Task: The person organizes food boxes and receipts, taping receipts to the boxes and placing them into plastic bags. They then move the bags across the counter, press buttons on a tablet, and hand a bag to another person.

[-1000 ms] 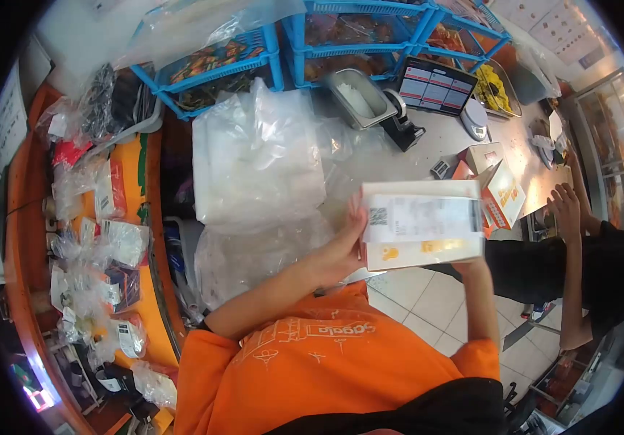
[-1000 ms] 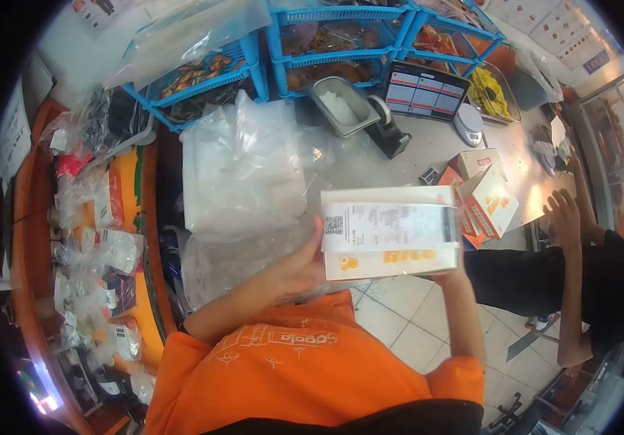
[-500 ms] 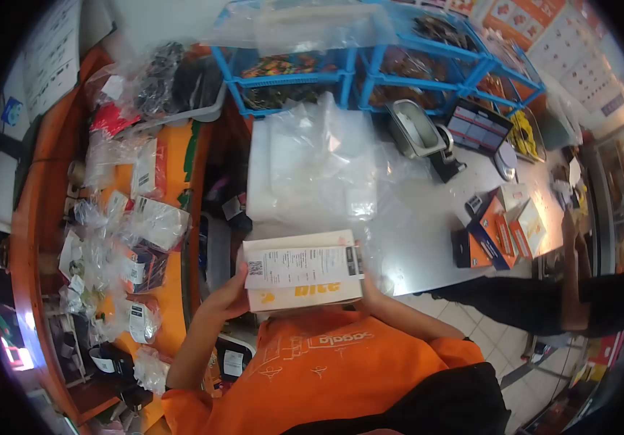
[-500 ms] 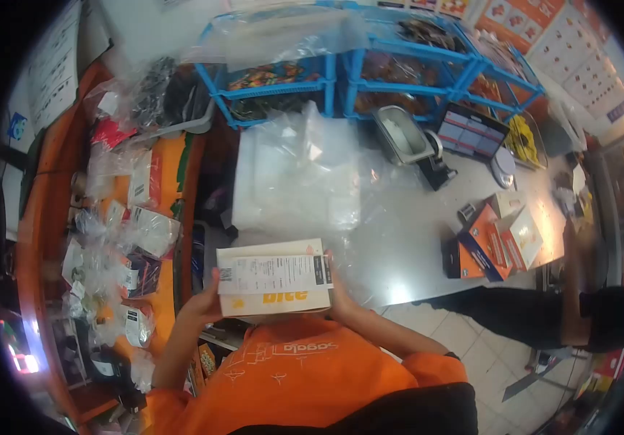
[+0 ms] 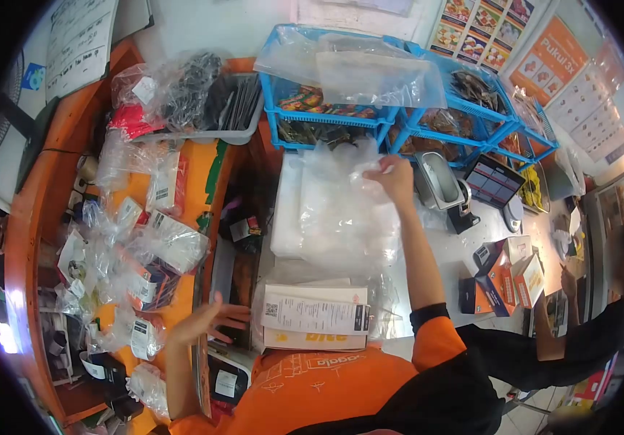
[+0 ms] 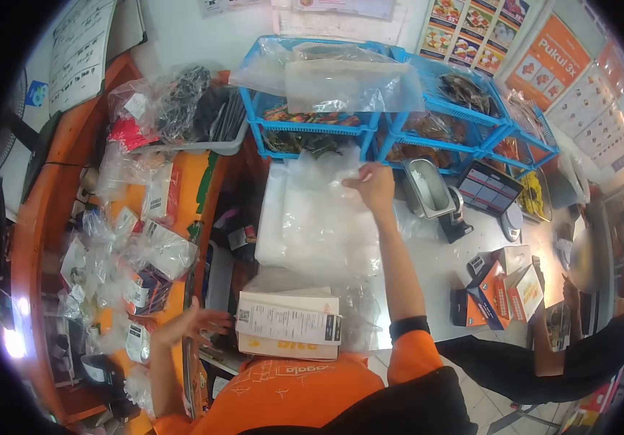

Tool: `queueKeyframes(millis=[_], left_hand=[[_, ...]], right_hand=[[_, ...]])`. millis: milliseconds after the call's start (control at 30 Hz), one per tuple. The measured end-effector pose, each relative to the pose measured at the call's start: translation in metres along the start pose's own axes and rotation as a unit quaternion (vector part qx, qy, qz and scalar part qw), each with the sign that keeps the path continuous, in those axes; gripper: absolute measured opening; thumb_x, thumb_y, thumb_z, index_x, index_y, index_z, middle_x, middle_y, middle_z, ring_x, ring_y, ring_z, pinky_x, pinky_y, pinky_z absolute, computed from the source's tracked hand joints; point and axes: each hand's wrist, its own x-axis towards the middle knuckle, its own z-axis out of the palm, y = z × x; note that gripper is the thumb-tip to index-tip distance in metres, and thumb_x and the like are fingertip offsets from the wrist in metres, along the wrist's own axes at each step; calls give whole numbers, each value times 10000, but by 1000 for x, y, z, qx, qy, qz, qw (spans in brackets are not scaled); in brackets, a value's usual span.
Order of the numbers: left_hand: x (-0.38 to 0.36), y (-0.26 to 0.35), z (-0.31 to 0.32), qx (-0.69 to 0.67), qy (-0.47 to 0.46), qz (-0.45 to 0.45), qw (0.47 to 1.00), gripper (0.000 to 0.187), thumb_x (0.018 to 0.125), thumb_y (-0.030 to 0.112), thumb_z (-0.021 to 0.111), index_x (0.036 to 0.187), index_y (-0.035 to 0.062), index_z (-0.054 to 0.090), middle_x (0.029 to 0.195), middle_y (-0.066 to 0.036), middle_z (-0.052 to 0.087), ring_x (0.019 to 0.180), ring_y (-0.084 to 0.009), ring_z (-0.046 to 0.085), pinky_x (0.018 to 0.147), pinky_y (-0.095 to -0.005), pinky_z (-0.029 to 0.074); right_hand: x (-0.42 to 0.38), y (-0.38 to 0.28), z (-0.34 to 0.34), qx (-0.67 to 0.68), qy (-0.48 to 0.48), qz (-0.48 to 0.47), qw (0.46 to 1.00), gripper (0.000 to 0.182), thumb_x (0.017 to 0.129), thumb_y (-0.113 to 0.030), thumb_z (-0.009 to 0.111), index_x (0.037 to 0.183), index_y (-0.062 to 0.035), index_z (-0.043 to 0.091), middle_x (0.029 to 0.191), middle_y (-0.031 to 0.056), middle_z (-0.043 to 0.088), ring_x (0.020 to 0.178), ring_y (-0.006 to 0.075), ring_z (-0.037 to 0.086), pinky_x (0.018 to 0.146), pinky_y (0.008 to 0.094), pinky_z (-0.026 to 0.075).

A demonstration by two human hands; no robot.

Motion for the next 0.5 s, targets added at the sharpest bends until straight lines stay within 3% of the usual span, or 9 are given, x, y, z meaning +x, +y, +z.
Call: queueKeyframes(millis=[33, 100, 133, 200, 267, 333, 367, 433, 500], left_hand=[[-3, 18, -1, -1, -3, -1, 1000, 712, 900, 636, 387, 1326, 72, 469, 1216, -74, 570, 1073, -163, 558, 806, -333, 486], [7, 66, 1, 230, 135, 212, 940, 481, 924, 437, 528, 1226, 64, 550, 1018, -19, 620, 872, -91, 582, 664, -236, 456], [27, 91, 7, 193, 139, 267, 934, 404, 915, 351, 561, 1201, 66, 561, 951, 3, 610, 825, -69, 563, 621, -218, 431], [88, 137, 18, 166, 137, 359, 908, 321, 908, 246, 585, 1178, 74, 565, 868, -14, 614, 792, -72, 570, 596, -216, 416], [174, 161, 24, 282, 234, 570, 735, 316, 868, 231, 621, 1138, 70, 586, 876, -67, 634, 768, -136, 607, 604, -257, 430], [227, 174, 32, 422, 439, 505, 612, 260, 806, 241, 671, 1018, 90, 653, 883, -89, 650, 818, -200, 622, 683, -329, 440], [244, 179, 27, 422, 435, 510, 610, 260, 806, 241, 671, 1018, 90, 653, 883, -89, 650, 818, -200, 622, 683, -329, 440], [263, 189, 19, 594, 412, 338, 602, 180, 759, 269, 704, 871, 128, 701, 832, -54, 652, 837, -216, 600, 750, -376, 401], [252, 198, 24, 561, 431, 385, 593, 144, 751, 263, 708, 832, 144, 708, 794, -34, 642, 829, -212, 586, 761, -381, 377]], right_hand=[[2, 2, -11, 84, -30, 5, 996, 255, 575, -192, 804, 686, -23, 648, 798, 99, 654, 840, 267, 605, 760, 368, 468], [7, 2, -23, 166, -39, 4, 985, 202, 667, -145, 750, 631, -42, 579, 810, 109, 674, 648, 183, 575, 672, 310, 449], [10, 1, -25, 162, -37, 3, 986, 202, 667, -145, 750, 631, -42, 579, 810, 109, 674, 648, 183, 575, 672, 310, 449], [17, 0, -31, 378, 10, 55, 924, 160, 764, -138, 636, 664, -63, 537, 760, 78, 632, 638, 99, 524, 604, 263, 421], [19, 5, -33, 475, 39, 79, 875, 159, 813, -135, 580, 681, -74, 516, 735, 63, 611, 633, 58, 498, 570, 240, 406], [18, 19, -24, 351, 105, 163, 916, 94, 815, -157, 585, 810, -69, 552, 778, 72, 611, 628, 92, 507, 581, 264, 424], [12, 16, -21, 149, 57, 104, 982, 242, 804, -201, 611, 1010, -79, 577, 957, 142, 655, 663, 199, 595, 629, 317, 467], [-8, 3, -9, -150, -66, 35, 986, 311, 782, -261, 649, 1028, -73, 624, 974, 173, 666, 749, 326, 648, 686, 377, 489], [-7, 2, -10, -112, -26, 77, 990, 303, 775, -292, 663, 995, -84, 647, 926, 167, 671, 770, 351, 650, 695, 390, 491]])
